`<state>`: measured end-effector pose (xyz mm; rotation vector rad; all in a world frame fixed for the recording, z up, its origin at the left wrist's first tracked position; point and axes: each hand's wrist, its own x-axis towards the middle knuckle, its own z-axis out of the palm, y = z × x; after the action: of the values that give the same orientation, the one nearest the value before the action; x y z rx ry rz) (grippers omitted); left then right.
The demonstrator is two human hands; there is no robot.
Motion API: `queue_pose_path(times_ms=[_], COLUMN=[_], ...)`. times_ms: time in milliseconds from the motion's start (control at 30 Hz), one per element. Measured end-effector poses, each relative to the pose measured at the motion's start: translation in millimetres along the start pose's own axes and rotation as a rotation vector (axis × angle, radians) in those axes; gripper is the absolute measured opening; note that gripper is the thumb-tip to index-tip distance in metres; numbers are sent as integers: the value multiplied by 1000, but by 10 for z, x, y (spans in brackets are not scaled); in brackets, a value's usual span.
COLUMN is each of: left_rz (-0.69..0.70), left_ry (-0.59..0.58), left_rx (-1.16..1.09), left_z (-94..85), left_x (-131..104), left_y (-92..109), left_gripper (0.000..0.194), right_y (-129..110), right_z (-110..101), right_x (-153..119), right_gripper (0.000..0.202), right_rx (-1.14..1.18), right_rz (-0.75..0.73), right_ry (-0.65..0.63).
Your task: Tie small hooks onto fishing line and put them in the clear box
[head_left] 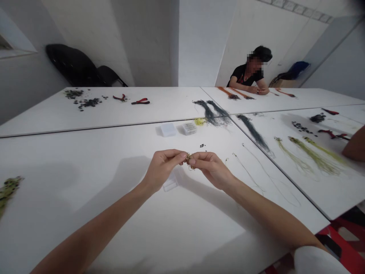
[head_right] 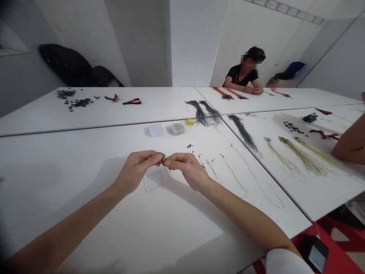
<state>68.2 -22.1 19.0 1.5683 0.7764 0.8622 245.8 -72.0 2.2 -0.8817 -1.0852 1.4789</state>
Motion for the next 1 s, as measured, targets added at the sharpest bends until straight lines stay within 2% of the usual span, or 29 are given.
queue_pose_path(times_ms=[100, 167, 300, 400, 500, 733, 1000], left_rz=[48, 155, 381, 406, 407, 454, 536], left_ry=[14, -12, -193, -313, -380, -401, -364], left_rx=[53, 163, 551, 721, 771, 754, 869], left_z=[-67, -114, -196, -246, -287, -313, -256], left_x=[15, 15, 3, -1, 0, -5, -11], left_y=[0, 30, 116, 154, 169, 203, 183], left_gripper=[21, 28, 34, 33, 29, 24, 27], right_y=[-28, -56, -105, -120, -116, -81, -60], right_z=[-20, -27, -28, -36, -58, -99, -131], right_x=[-5, -10, -15, -14, -13, -1, 5], right_gripper=[6, 6, 6, 7, 12, 16, 12], right_rx=[-32, -54, -60, -65, -86, -111, -110], right_rz=[12, 28, 58, 86, 123, 180, 150], right_ry=[5, -17, -106, -184, -241, -294, -223])
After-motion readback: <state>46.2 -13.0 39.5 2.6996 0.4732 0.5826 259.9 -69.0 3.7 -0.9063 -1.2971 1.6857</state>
